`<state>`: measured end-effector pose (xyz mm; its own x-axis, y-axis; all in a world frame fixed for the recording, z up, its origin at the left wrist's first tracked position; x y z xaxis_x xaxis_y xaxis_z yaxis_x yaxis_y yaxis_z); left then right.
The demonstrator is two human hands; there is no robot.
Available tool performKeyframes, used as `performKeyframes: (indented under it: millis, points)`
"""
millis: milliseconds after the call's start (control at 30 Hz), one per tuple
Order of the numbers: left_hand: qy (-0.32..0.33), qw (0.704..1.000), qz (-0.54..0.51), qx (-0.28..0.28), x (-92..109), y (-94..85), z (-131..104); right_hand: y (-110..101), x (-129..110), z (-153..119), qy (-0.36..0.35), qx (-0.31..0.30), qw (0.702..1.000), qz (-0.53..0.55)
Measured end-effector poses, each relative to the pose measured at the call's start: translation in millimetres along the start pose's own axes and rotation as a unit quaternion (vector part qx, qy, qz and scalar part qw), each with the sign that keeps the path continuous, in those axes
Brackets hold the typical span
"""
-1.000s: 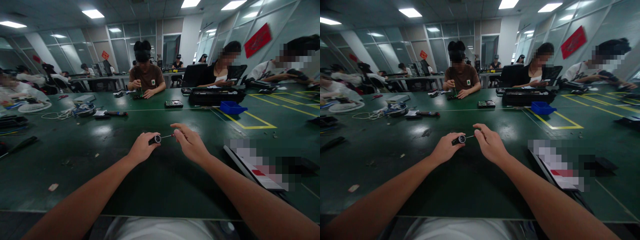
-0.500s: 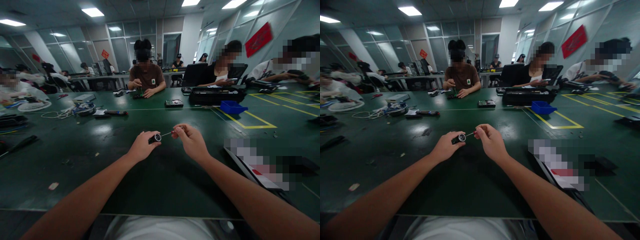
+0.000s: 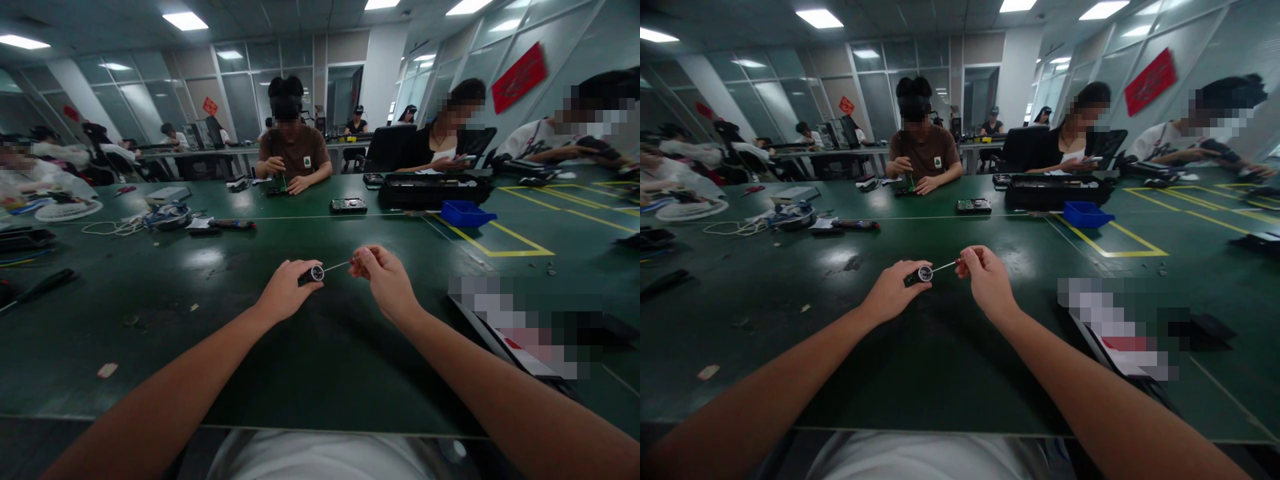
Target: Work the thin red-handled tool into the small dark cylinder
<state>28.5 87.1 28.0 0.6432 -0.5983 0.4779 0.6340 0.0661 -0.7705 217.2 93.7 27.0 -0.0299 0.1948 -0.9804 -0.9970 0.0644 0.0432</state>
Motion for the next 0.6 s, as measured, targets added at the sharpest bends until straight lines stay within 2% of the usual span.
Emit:
performKeyframes:
  millis: [200,400,600]
  points:
    - [0.0,1.0,-0.001,0.002,1.5,0.3,0.7,4.2,-9.0,-4.6,-0.028,-0.016,0.998,-0.049]
    - [-0.01,1.0,0.01,0.002,0.3,-0.4,0.2,4.3,-29.6,-14.0,-0.08,0.006,0.987,-0.139]
    - [-0.013,1.0,0.014,0.0,0.4,-1.6,-0.1,3.6,-39.5,-19.6,-0.12,0.014,0.977,-0.175]
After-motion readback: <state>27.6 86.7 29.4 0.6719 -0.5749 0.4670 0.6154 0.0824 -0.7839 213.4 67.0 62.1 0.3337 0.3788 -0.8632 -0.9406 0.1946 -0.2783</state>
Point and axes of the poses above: each hand's wrist, its own z-axis towards the middle knuckle, its own y-axis out of the palm, x = y × z, the point moved 10 cm from there along z, towards the middle knuckle, and after that the axes turned 6 degrees about y, right-handed, at the moved point
